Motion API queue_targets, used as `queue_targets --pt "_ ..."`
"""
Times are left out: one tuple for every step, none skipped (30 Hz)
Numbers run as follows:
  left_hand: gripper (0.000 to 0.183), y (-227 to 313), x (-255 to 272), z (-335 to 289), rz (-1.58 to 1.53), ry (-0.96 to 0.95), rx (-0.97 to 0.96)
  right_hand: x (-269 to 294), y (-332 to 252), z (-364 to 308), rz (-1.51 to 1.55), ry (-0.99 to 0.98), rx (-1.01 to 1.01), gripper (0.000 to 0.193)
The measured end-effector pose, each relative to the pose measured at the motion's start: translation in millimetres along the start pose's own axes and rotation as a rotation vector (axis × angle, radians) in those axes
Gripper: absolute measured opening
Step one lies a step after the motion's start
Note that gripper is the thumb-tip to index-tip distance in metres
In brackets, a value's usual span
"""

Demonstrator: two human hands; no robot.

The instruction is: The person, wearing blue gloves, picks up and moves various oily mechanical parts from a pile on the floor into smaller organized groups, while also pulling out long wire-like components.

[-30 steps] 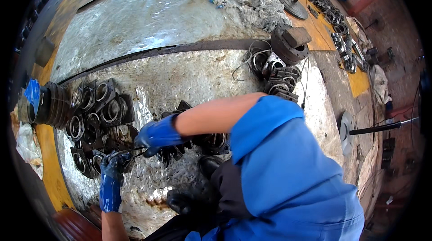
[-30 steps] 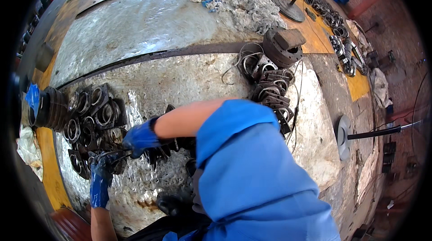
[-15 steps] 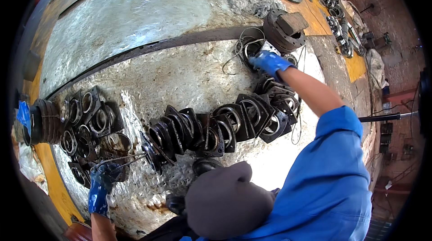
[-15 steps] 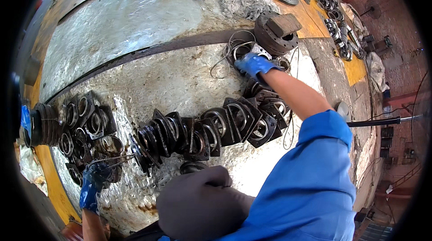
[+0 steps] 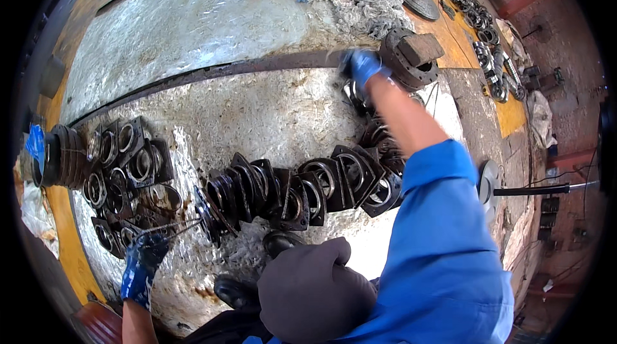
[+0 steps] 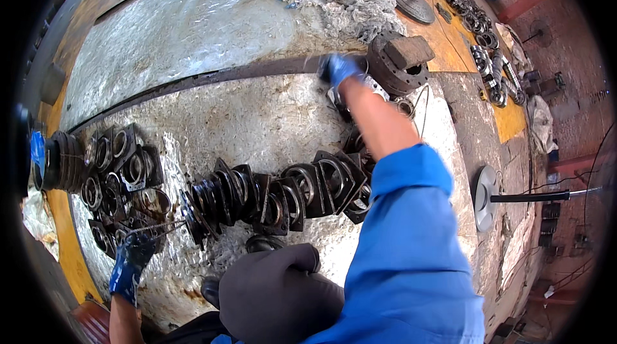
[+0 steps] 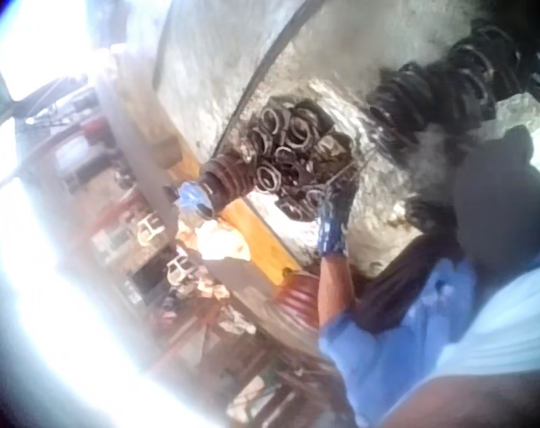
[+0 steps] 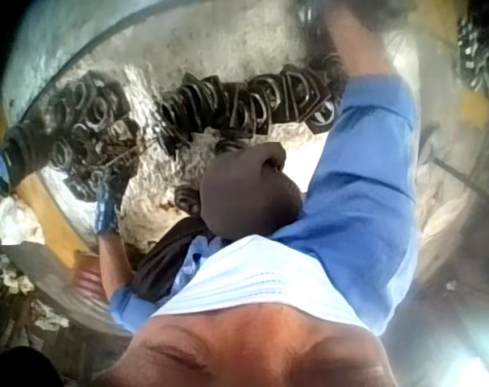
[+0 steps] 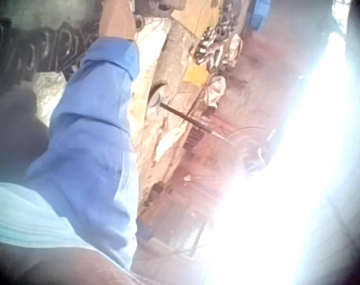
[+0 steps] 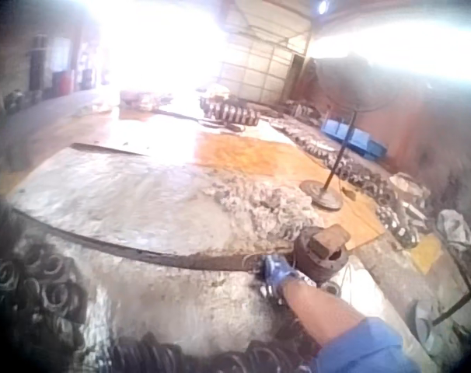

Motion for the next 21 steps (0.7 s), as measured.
queue_targets --pt "0.016 5.2 -3.2 4.8 0.242 0.003 -0.053 50.2 13.6 15.9 -0.132 -0.116 0.118 0.03" --pt "0.016 11.5 -3.1 4.7 0.492 0.03 -0.097 98.4 17.2 30.7 0.001 -0.107 0.102 0.033" --pt "0.016 23.0 -6.9 9.4 0.555 0.019 -0.105 139.3 25.9 40.9 0.235 -0.126 0.026 0.035" --pt "0.016 25.9 -10.3 9.1 0.538 0.01 -0.094 171.3 27.2 47.1 0.508 -0.19 -0.06 0.038" --pt "0.016 37.9 -8.9 11.7 0.465 0.01 -0.067 195.3 17.9 52.8 0.792 -0.27 -0.14 0.04" --pt "0.016 43.1 -7.5 10.2 0.392 0.014 -0.049 214.5 9.5 54.4 1.008 -0.349 -0.198 0.043" --pt "0.016 48.0 -8.4 8.1 0.324 0.013 -0.032 223.7 -0.1 54.2 1.186 -0.431 -0.244 0.045" --pt "0.017 52.7 -11.3 7.4 0.262 0.011 -0.03 233.3 -7.0 51.0 1.343 -0.497 -0.3 0.048" --pt "0.017 58.2 -12.5 8.5 0.238 0.003 -0.028 236.6 -11.5 47.1 1.443 -0.534 -0.339 0.05" --pt "0.017 65.0 -12.3 9.9 0.228 -0.004 -0.034 235.8 -13.0 46.9 1.498 -0.544 -0.367 0.053" --pt "0.018 69.4 -11.6 5.8 0.237 -0.004 -0.034 229.1 -18.8 46.8 1.525 -0.526 -0.367 0.055" --pt "0.018 75.4 -14.7 6.0 0.275 -0.017 -0.044 215.4 -12.6 48.9 1.504 -0.463 -0.371 0.049" --pt "0.019 81.6 -17.9 5.5 0.344 -0.034 -0.059 198.8 -6.5 52.3 1.483 -0.405 -0.376 0.044" --pt "0.019 87.3 -19.1 3.5 0.448 -0.049 -0.069 164.5 0.2 54.9 1.471 -0.355 -0.382 0.038" --pt "0.02 92.4 -22.9 3.4 0.559 -0.078 -0.087 135.7 9.0 55.5 1.452 -0.303 -0.397 0.033" --pt "0.021 97.1 -27.9 3.8 0.596 -0.108 -0.088 115.8 20.2 58.5 1.347 -0.337 -0.379 0.041" --pt "0.019 86.8 -24.1 -0.1 0.153 -0.054 0.032 102.7 11.2 56.3 1.179 -0.364 -0.403 0.043" --pt "0.019 71.0 -22.6 -7.2 -0.292 0.013 0.146 102.0 -10.3 46.1 1.006 -0.364 -0.34 0.041" --pt "0.018 56.6 -22.4 -12.5 -0.74 0.084 0.251 104.9 -31.1 37.6 0.833 -0.358 -0.275 0.038" --pt "0.023 55.9 -24.4 -3.3 -0.632 -0.027 0.169 81.4 -22.3 36.5 0.892 -0.335 -0.187 0.034" --pt "0.024 58.3 -24.1 -3.4 -0.618 -0.071 0.114 65.2 -42.6 29.7 0.965 -0.334 -0.087 0.03"
Point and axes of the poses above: each hand's wrist, its own z-axis towards the middle knuckle, its own x-axis out of the back of the hand, y = z × x, the point moved 5 cm from there along z, towards the middle knuckle, and after that the axes turned 3 degrees about z, right-handed, at the moved point
